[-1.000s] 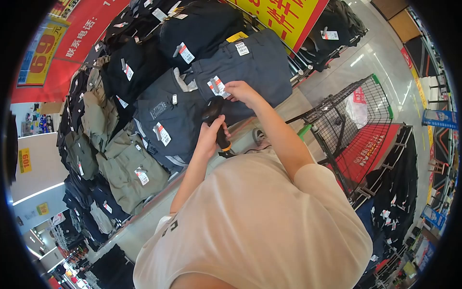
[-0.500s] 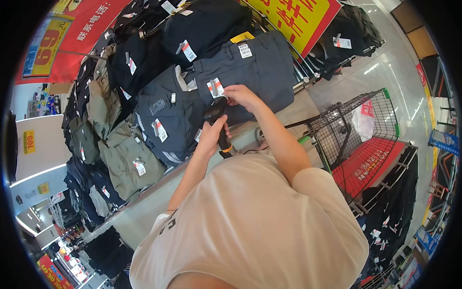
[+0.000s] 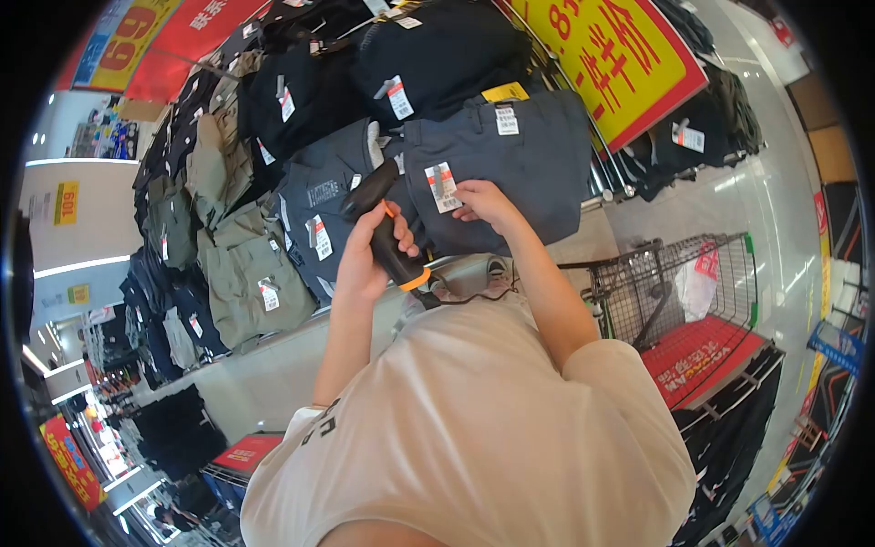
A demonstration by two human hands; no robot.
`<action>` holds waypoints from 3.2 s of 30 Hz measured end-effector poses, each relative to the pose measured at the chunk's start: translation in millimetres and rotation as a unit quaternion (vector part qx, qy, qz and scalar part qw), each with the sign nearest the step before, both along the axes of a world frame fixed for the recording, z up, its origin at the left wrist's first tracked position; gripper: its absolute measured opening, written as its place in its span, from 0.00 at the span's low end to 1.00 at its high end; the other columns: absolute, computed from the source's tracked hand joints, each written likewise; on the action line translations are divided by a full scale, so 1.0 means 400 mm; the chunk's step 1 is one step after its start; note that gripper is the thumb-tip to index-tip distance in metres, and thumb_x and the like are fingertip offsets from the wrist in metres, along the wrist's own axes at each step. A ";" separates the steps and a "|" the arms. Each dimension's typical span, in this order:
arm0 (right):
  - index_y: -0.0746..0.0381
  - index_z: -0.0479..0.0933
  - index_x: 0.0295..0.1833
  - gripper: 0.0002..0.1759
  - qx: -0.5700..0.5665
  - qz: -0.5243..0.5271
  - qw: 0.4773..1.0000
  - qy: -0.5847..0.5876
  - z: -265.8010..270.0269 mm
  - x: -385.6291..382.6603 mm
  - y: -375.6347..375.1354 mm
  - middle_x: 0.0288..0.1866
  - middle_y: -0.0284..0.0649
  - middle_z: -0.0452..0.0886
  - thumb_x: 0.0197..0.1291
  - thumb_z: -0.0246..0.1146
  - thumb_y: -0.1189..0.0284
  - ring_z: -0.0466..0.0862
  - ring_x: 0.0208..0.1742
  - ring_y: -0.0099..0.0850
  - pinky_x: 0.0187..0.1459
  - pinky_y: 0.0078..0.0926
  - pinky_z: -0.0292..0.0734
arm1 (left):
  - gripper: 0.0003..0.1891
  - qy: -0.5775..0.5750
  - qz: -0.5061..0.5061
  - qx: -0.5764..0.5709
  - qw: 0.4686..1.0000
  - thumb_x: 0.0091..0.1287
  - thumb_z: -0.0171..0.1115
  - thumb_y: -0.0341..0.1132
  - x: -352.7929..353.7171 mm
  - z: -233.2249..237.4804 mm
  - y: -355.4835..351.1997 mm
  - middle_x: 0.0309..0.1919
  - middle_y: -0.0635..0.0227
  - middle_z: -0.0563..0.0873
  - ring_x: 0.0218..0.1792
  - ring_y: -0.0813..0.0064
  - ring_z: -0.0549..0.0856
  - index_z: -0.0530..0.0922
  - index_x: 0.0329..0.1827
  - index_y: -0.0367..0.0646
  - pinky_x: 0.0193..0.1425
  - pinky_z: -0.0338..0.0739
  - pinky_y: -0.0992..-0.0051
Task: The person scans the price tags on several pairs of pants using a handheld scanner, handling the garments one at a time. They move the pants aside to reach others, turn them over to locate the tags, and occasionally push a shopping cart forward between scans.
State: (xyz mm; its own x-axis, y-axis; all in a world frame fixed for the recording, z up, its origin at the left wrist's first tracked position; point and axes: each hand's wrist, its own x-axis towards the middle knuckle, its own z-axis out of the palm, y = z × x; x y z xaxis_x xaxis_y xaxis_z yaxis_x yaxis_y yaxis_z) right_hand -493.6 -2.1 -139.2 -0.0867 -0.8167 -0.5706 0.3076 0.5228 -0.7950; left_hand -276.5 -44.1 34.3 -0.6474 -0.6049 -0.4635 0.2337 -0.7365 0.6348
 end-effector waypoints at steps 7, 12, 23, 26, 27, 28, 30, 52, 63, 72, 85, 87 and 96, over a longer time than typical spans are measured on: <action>0.65 0.84 0.50 0.22 0.085 0.141 0.965 0.204 0.158 -0.045 -0.060 0.39 0.42 0.88 0.73 0.59 0.56 0.88 0.38 0.29 0.42 0.28 0.83 | 0.14 0.148 0.078 0.073 0.983 0.78 0.54 0.45 0.138 0.094 -0.073 0.30 0.69 0.71 0.30 0.76 0.71 0.72 0.51 0.42 0.35 0.71 0.74; 0.66 0.83 0.42 0.19 -0.186 0.018 0.906 0.380 0.322 0.073 -0.303 0.32 0.47 0.86 0.70 0.61 0.59 0.87 0.35 0.39 0.40 0.35 0.79 | 0.14 0.179 0.085 0.034 0.980 0.79 0.53 0.44 0.254 0.146 -0.177 0.30 0.68 0.70 0.29 0.77 0.71 0.72 0.50 0.40 0.33 0.70 0.75; 0.67 0.81 0.56 0.27 -0.229 -0.030 0.834 0.502 0.190 0.391 -0.948 0.48 0.52 0.88 0.64 0.66 0.54 0.87 0.52 0.50 0.55 0.41 0.81 | 0.12 0.103 0.067 -0.008 0.992 0.76 0.58 0.42 0.488 0.093 -0.358 0.29 0.66 0.76 0.31 0.72 0.77 0.74 0.50 0.42 0.38 0.76 0.68; 0.65 0.83 0.53 0.27 -0.174 -0.049 0.832 0.525 0.135 0.392 -1.035 0.46 0.52 0.88 0.62 0.66 0.51 0.87 0.52 0.50 0.55 0.41 0.81 | 0.12 0.036 0.074 -0.069 0.994 0.74 0.62 0.41 0.511 0.044 -0.407 0.29 0.66 0.78 0.30 0.72 0.80 0.74 0.48 0.41 0.37 0.79 0.68; 0.65 0.83 0.53 0.27 -0.177 -0.042 0.830 0.527 0.138 0.391 -1.042 0.46 0.52 0.88 0.62 0.66 0.51 0.87 0.52 0.50 0.55 0.41 0.81 | 0.13 0.008 0.078 -0.078 0.994 0.73 0.63 0.40 0.513 0.023 -0.423 0.29 0.66 0.79 0.30 0.73 0.81 0.74 0.48 0.41 0.37 0.80 0.68; 0.64 0.84 0.50 0.26 -0.166 -0.021 0.839 0.518 0.140 0.391 -1.042 0.45 0.51 0.89 0.61 0.67 0.51 0.88 0.50 0.49 0.53 0.41 0.81 | 0.13 0.011 0.088 -0.074 0.993 0.73 0.63 0.40 0.509 -0.003 -0.443 0.29 0.66 0.79 0.30 0.73 0.81 0.74 0.48 0.41 0.37 0.80 0.68; 0.64 0.86 0.41 0.21 -0.177 0.007 0.847 0.501 0.120 0.386 -1.044 0.37 0.49 0.88 0.59 0.70 0.54 0.88 0.44 0.44 0.47 0.38 0.82 | 0.13 -0.056 0.114 -0.049 0.991 0.72 0.66 0.40 0.489 -0.057 -0.486 0.28 0.67 0.80 0.29 0.74 0.82 0.74 0.46 0.41 0.36 0.82 0.69; 0.62 0.87 0.46 0.12 -0.283 0.070 0.932 0.216 -0.018 0.357 -0.917 0.54 0.40 0.73 0.63 0.71 0.66 0.77 0.55 0.32 0.58 0.27 0.73 | 0.13 -0.209 0.123 -0.088 0.966 0.68 0.68 0.41 0.249 -0.162 -0.619 0.26 0.69 0.80 0.25 0.75 0.81 0.75 0.38 0.42 0.32 0.80 0.71; 0.64 0.87 0.46 0.14 -0.273 0.051 0.927 0.252 0.007 0.355 -0.954 0.51 0.43 0.77 0.64 0.69 0.64 0.80 0.53 0.35 0.56 0.30 0.75 | 0.13 -0.166 0.127 -0.093 0.974 0.71 0.66 0.41 0.282 -0.102 -0.558 0.27 0.68 0.80 0.28 0.75 0.81 0.75 0.43 0.41 0.35 0.80 0.70; 0.63 0.82 0.57 0.14 -0.270 -0.128 0.944 0.137 0.187 0.307 -0.516 0.48 0.33 0.85 0.74 0.62 0.66 0.81 0.48 0.19 0.50 0.19 0.75 | 0.13 -0.081 0.056 -0.113 0.989 0.73 0.65 0.40 0.375 -0.037 -0.413 0.29 0.67 0.81 0.30 0.73 0.82 0.74 0.49 0.42 0.37 0.81 0.69; 0.65 0.69 0.70 0.42 0.219 -0.268 0.542 0.766 0.041 0.393 0.800 0.60 0.54 0.78 0.61 0.69 0.46 0.80 0.58 0.55 0.56 0.49 0.75 | 0.11 -0.012 -0.074 -0.057 0.995 0.74 0.63 0.37 0.495 -0.212 -0.231 0.27 0.68 0.77 0.29 0.73 0.79 0.73 0.47 0.40 0.37 0.79 0.68; 0.61 0.77 0.62 0.36 0.218 -0.204 0.528 0.795 0.030 0.441 0.864 0.53 0.52 0.83 0.58 0.70 0.45 0.83 0.53 0.54 0.56 0.49 0.76 | 0.12 -0.015 -0.090 -0.059 0.994 0.74 0.64 0.37 0.490 -0.234 -0.204 0.27 0.67 0.77 0.29 0.74 0.79 0.73 0.46 0.39 0.37 0.79 0.68; 0.57 0.85 0.43 0.21 0.402 -0.208 0.611 0.649 0.044 0.323 0.871 0.39 0.50 0.88 0.57 0.66 0.52 0.88 0.44 0.52 0.48 0.49 0.82 | 0.12 -0.057 -0.083 -0.091 0.991 0.74 0.66 0.39 0.507 -0.306 -0.149 0.27 0.68 0.78 0.29 0.73 0.80 0.72 0.45 0.41 0.38 0.80 0.68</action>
State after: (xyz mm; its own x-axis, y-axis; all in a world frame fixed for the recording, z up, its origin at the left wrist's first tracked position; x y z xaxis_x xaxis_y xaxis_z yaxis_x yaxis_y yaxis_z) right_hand -364.5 346.5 -121.8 -0.9975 -0.0710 -0.0024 -0.0708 0.9963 -0.0478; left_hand -73.7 -103.8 -88.1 -0.6951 -0.5746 -0.4320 0.0378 -0.6294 0.7762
